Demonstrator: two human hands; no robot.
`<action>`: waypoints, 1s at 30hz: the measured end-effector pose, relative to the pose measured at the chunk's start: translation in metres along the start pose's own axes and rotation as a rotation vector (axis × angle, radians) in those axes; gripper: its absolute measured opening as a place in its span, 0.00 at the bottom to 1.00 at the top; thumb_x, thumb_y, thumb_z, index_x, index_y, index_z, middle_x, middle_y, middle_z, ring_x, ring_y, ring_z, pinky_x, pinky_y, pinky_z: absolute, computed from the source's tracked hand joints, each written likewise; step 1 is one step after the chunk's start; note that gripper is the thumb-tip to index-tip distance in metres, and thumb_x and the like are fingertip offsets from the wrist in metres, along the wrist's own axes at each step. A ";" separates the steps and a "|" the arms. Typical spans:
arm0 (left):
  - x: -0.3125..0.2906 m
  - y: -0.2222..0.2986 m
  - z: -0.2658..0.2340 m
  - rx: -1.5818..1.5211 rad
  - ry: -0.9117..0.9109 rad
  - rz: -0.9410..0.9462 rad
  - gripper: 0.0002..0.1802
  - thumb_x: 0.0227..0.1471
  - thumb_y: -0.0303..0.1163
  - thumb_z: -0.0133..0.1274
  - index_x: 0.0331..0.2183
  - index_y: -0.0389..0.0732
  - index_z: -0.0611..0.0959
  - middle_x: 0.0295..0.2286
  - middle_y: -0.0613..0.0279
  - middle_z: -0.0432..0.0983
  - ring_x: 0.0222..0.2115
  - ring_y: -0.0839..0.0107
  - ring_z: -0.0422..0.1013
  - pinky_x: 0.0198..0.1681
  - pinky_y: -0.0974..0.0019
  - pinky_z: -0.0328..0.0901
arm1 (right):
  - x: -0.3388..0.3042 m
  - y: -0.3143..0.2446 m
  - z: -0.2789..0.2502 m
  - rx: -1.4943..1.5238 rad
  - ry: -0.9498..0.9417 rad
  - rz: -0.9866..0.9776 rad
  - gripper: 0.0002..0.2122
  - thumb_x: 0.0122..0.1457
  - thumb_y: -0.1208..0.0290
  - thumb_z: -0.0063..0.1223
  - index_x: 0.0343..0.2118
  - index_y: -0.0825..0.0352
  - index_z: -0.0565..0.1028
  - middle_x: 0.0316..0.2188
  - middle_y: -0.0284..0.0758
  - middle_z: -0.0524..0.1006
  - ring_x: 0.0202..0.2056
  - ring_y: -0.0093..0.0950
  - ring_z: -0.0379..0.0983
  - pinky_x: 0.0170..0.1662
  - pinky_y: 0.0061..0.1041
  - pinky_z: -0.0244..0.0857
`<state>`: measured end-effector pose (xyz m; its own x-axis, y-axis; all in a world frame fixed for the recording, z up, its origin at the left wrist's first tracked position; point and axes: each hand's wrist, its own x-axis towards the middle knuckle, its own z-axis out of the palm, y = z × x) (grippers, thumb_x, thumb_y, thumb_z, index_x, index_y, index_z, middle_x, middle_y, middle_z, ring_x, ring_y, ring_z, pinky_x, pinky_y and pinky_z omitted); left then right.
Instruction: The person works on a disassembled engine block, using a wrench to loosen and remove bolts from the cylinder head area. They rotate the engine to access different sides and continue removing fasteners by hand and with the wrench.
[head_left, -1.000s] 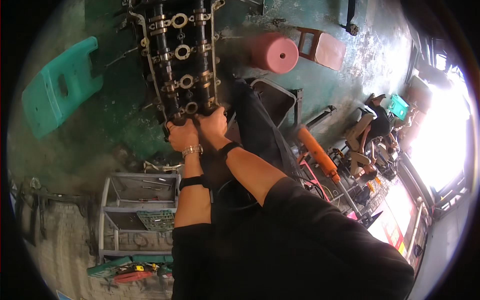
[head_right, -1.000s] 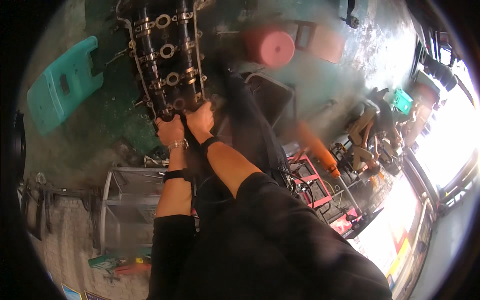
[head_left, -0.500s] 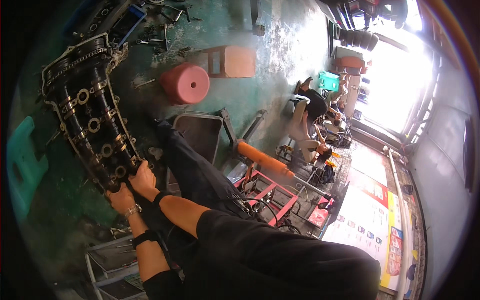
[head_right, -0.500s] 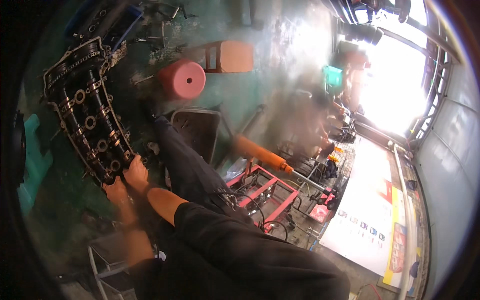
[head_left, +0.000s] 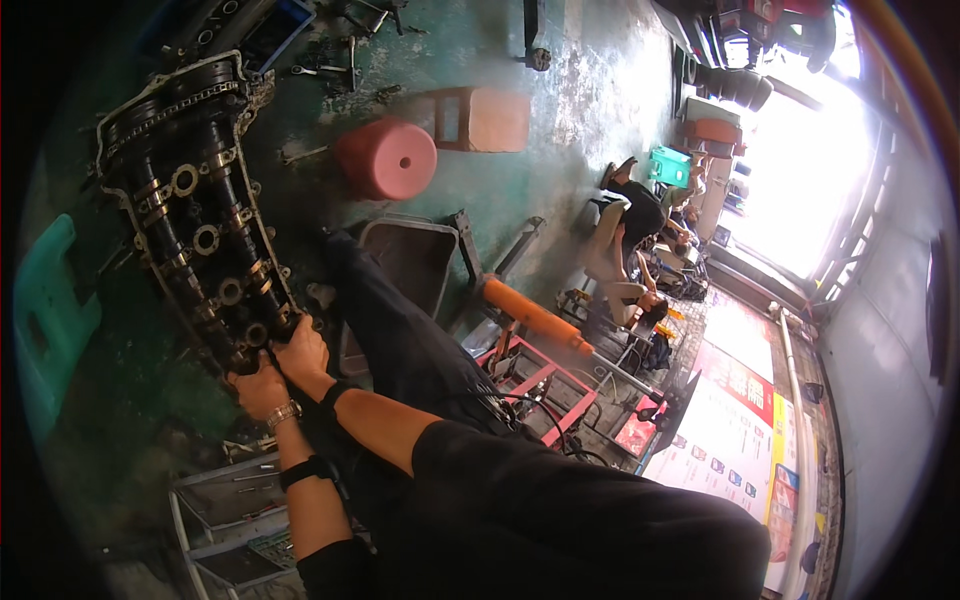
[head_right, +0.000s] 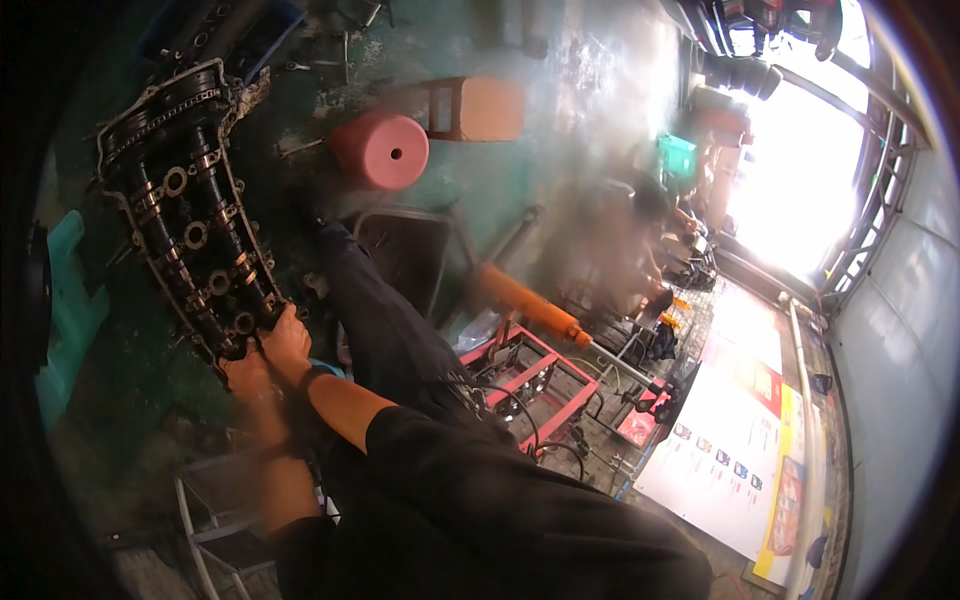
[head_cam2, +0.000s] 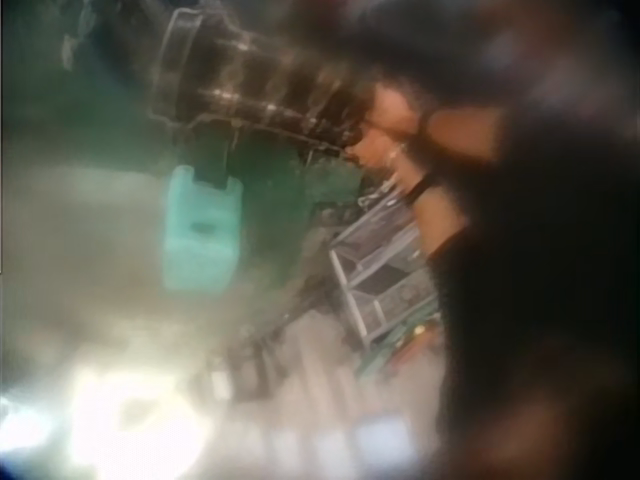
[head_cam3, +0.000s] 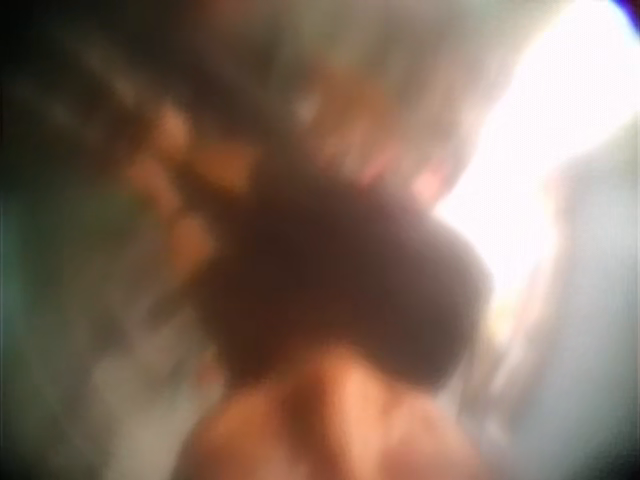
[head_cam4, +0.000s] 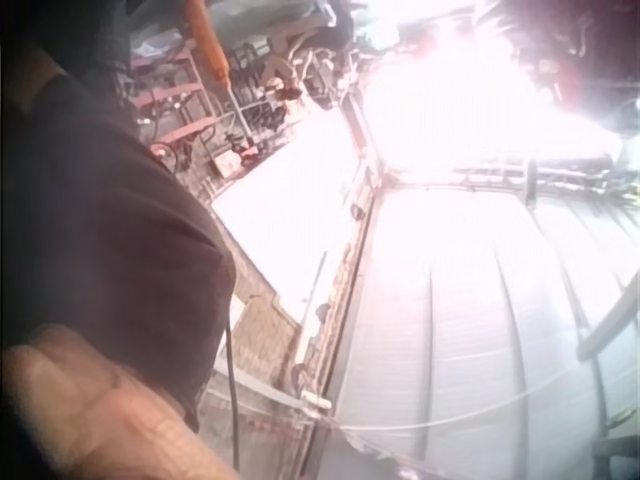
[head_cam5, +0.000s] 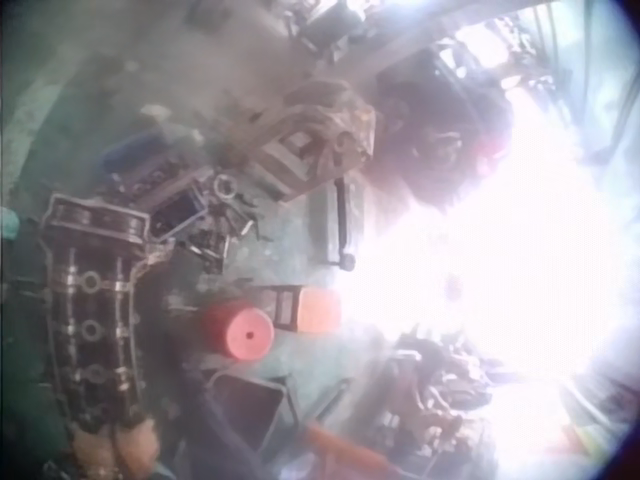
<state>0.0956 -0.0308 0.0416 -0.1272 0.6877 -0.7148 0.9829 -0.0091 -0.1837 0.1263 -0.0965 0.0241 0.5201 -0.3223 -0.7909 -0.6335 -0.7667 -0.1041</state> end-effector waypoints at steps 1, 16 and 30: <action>-0.001 0.001 0.000 -0.017 -0.007 -0.005 0.43 0.43 0.56 0.62 0.54 0.38 0.72 0.42 0.42 0.77 0.43 0.44 0.75 0.45 0.47 0.69 | -0.001 -0.002 0.000 -0.001 0.012 0.015 0.28 0.45 0.63 0.65 0.45 0.68 0.62 0.37 0.52 0.78 0.41 0.53 0.74 0.45 0.43 0.69; -0.005 0.006 -0.003 -0.036 0.104 -0.006 0.34 0.41 0.48 0.61 0.49 0.41 0.76 0.37 0.41 0.79 0.38 0.42 0.76 0.43 0.48 0.70 | 0.005 -0.007 -0.007 -0.056 0.001 0.050 0.33 0.41 0.60 0.68 0.46 0.72 0.63 0.43 0.54 0.75 0.47 0.52 0.71 0.50 0.42 0.66; -0.007 0.010 -0.011 -0.013 0.035 -0.029 0.39 0.39 0.46 0.65 0.52 0.41 0.74 0.36 0.42 0.79 0.38 0.45 0.76 0.42 0.50 0.70 | 0.006 -0.016 -0.017 -0.137 -0.084 0.088 0.34 0.41 0.58 0.68 0.46 0.74 0.64 0.42 0.51 0.76 0.46 0.47 0.73 0.50 0.39 0.67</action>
<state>0.1074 -0.0271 0.0523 -0.1515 0.7128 -0.6848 0.9805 0.0207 -0.1954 0.1492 -0.0956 0.0307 0.4129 -0.3480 -0.8417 -0.5872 -0.8081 0.0460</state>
